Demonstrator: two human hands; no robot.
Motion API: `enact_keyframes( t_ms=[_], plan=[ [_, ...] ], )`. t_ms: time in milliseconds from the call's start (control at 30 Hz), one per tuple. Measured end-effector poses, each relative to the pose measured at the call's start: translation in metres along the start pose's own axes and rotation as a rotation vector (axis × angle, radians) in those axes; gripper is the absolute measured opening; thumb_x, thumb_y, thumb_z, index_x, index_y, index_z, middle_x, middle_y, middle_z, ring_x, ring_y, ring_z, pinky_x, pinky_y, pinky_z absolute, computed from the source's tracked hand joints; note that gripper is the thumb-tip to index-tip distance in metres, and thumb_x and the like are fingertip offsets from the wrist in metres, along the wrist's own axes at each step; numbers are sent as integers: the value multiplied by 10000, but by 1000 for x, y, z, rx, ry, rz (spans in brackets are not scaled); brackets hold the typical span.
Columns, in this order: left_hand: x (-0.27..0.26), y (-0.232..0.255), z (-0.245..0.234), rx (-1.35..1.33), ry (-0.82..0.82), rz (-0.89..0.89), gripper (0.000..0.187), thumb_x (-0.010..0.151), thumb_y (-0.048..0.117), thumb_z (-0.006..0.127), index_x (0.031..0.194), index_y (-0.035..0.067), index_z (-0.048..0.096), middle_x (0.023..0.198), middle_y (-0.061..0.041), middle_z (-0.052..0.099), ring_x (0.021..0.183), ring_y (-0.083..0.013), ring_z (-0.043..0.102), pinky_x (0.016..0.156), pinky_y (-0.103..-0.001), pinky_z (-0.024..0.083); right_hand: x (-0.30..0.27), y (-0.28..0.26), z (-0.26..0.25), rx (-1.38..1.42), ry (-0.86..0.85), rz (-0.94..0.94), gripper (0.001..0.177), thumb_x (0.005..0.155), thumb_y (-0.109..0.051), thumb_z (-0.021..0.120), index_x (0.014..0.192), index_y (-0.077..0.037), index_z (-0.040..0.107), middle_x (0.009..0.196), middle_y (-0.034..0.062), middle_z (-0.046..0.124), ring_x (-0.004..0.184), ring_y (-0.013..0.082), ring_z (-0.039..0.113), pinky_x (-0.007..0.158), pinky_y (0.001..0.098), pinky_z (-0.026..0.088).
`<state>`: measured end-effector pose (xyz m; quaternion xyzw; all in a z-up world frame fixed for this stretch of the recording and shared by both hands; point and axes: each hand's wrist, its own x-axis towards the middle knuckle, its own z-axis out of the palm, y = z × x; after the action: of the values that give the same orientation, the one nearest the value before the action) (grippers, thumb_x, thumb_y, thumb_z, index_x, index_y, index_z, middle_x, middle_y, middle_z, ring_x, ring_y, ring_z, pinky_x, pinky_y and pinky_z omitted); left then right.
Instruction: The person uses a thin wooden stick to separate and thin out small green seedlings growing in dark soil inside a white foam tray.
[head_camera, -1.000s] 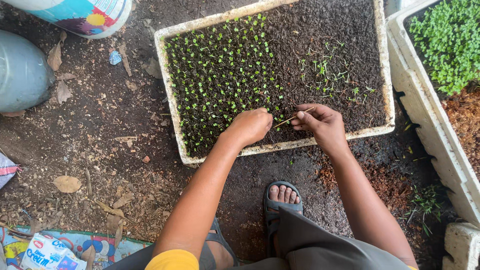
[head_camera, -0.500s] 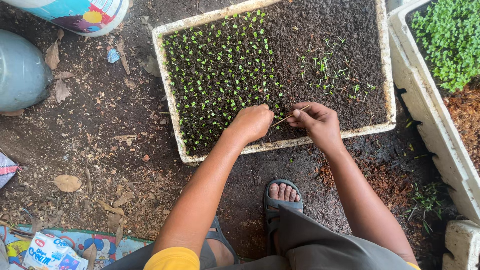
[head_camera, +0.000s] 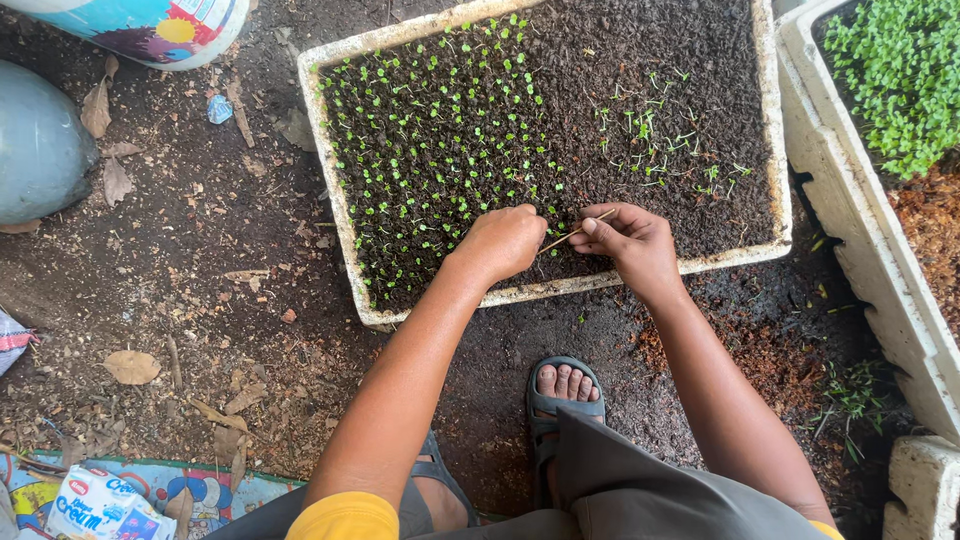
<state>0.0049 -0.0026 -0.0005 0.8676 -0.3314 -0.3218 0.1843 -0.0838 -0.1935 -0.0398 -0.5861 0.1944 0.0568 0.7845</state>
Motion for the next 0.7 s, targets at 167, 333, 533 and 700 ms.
enact_keyframes(
  t_ms=[167, 333, 533, 700],
  plan=[
    [0, -1, 2, -4, -1, 11, 151, 936, 35, 610, 890, 47, 753, 807, -93, 639, 779, -250, 683, 757, -431, 585, -2, 0, 2, -11, 14, -10, 198, 960, 2, 691, 1129, 102, 667, 964, 252, 729, 817, 258, 755, 771, 388, 676],
    [-1, 1, 2, -36, -9, -9, 155, 939, 43, 603, 894, 58, 751, 820, -86, 637, 786, -236, 676, 764, -422, 582, -4, -1, 4, -55, 5, -48, 194, 962, 8, 691, 1134, 97, 675, 960, 239, 729, 818, 243, 752, 762, 375, 674],
    [-3, 3, -1, -87, -17, -15, 145, 940, 51, 599, 892, 52, 736, 835, -102, 643, 788, -242, 676, 757, -427, 576, -5, 7, 4, -189, -13, -112, 162, 978, 14, 678, 1125, 80, 693, 931, 210, 731, 815, 216, 738, 768, 359, 661],
    [-15, 12, -23, -184, 4, -40, 179, 972, 41, 549, 917, 52, 719, 814, -80, 627, 776, -203, 653, 797, -374, 572, -12, -12, 17, -426, -31, -191, 135, 961, 2, 713, 1093, 16, 742, 854, 167, 738, 766, 198, 741, 720, 331, 642]
  ],
)
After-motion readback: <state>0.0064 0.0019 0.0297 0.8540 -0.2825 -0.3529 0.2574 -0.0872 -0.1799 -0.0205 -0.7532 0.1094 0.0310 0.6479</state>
